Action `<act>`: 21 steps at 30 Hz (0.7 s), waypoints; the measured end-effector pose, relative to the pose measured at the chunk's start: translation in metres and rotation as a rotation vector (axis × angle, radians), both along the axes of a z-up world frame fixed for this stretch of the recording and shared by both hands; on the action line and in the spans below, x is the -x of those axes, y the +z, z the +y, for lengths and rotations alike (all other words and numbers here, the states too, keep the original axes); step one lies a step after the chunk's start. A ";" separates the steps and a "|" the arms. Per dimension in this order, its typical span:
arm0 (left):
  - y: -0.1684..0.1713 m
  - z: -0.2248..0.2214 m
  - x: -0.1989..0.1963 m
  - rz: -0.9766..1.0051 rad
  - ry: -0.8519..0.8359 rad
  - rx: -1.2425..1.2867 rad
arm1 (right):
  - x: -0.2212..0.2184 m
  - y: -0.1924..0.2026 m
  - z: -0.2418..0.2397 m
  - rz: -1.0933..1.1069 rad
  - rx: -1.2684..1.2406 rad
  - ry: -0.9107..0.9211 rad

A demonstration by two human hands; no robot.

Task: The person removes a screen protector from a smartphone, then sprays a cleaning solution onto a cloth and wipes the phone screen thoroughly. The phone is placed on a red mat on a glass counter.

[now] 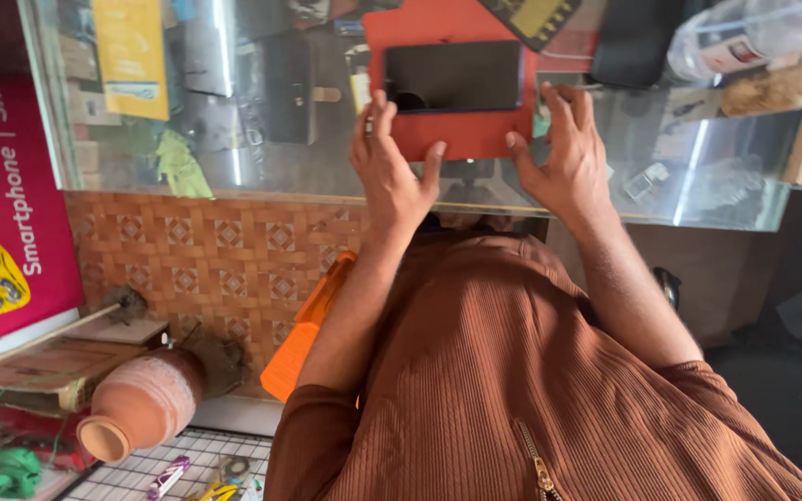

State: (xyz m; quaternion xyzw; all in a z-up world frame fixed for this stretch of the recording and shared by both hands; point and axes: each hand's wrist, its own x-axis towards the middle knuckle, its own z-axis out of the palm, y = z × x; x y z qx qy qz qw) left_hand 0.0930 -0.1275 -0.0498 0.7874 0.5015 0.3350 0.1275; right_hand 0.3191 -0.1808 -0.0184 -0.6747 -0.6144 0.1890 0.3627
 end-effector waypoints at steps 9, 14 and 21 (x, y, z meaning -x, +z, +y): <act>0.006 -0.002 0.021 -0.056 -0.129 0.071 | 0.008 -0.023 0.024 -0.139 -0.041 -0.055; 0.017 0.002 0.043 -0.073 -0.274 0.155 | 0.007 -0.032 0.020 -0.177 0.005 -0.100; 0.014 -0.026 0.123 -0.510 -0.387 0.042 | 0.010 -0.039 0.011 -0.200 -0.027 -0.149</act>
